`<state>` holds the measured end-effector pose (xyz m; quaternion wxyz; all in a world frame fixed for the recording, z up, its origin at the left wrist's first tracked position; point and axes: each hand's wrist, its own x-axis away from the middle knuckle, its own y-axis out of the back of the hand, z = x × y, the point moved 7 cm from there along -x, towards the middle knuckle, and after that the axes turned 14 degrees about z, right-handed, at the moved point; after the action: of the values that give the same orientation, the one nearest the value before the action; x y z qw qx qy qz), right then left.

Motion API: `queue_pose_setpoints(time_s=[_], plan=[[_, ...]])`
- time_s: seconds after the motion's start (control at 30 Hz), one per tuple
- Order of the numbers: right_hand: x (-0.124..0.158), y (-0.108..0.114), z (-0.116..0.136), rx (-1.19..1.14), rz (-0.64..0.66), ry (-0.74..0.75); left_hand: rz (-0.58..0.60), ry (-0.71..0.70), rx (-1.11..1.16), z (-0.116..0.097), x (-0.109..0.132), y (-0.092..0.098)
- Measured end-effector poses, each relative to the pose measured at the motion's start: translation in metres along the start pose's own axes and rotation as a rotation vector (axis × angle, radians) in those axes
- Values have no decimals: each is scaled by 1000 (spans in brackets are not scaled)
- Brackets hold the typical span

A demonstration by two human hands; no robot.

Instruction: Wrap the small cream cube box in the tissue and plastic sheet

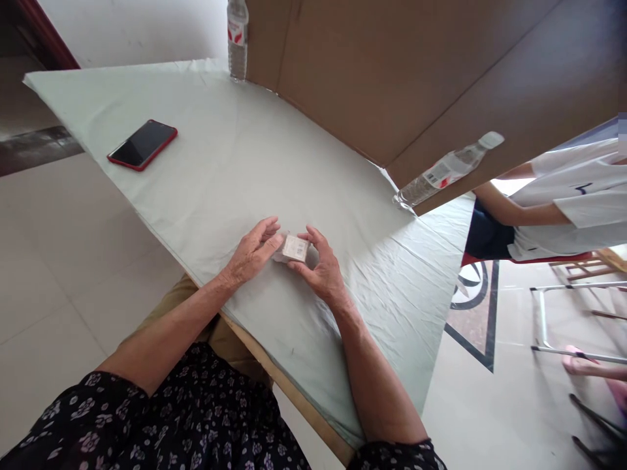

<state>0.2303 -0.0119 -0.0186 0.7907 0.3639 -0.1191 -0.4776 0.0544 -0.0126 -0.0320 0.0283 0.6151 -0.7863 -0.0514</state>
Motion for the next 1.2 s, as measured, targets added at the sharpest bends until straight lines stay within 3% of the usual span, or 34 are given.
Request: queue_pose_setpoints(time_s=[0.1, 0.3, 0.53, 1.0, 1.2], plan=[[2, -1, -13, -57, 35, -30, 11, -10, -67, 3, 0, -3], [13, 13, -27, -214, -112, -70, -39, -56, -136, 2, 1, -3], [12, 22, -13, -151, -248, 6, -17, -59, -225, -3, 3, -5], [11, 14, 6, 67, -188, 90, 1, -124, -275, -2, 2, -8], [13, 19, 3, -13, -150, 63, 11, -119, -225, -3, 2, -8]])
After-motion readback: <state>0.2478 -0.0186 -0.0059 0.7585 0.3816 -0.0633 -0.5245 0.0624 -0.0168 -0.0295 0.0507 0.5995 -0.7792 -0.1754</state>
